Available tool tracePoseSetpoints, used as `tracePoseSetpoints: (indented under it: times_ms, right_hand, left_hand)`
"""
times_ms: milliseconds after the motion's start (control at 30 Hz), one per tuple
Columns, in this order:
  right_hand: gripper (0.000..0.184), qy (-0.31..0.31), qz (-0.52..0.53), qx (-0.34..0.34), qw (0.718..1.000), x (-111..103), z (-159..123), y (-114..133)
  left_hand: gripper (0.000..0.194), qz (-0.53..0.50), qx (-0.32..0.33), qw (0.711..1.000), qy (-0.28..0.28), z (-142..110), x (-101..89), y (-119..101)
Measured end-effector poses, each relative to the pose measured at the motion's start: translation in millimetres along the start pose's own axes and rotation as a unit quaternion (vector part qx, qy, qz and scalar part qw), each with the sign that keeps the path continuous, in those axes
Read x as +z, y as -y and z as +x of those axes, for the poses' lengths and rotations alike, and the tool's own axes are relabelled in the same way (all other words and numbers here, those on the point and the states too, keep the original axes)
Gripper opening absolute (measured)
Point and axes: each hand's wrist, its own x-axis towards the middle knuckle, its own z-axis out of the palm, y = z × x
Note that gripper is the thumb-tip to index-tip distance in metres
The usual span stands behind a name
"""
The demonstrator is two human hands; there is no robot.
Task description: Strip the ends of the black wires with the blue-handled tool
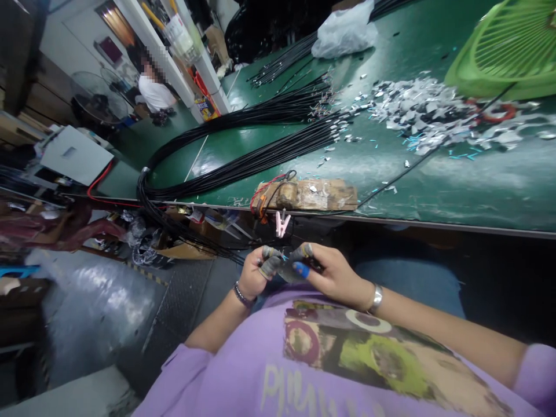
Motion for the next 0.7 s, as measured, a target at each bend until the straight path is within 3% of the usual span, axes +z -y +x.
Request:
tracePoseSetpoints:
  times_ms: [200,533,700]
  right_hand:
    - [0.023,0.026,0.039,0.090,0.995,0.3,2.4,3.0]
    - [0.017,0.015,-0.004,0.080,0.997,3.7,0.2,0.2]
    - [0.017,0.014,-0.009,0.091,0.996,4.1,-0.6,-0.7]
  left_hand:
    - [0.040,0.002,0.028,1.000,0.009,0.7,-1.8,2.6]
    - [0.033,0.025,0.052,0.998,-0.013,3.6,0.0,-0.1]
    - [0.031,0.023,0.034,0.999,-0.018,2.4,1.7,0.5]
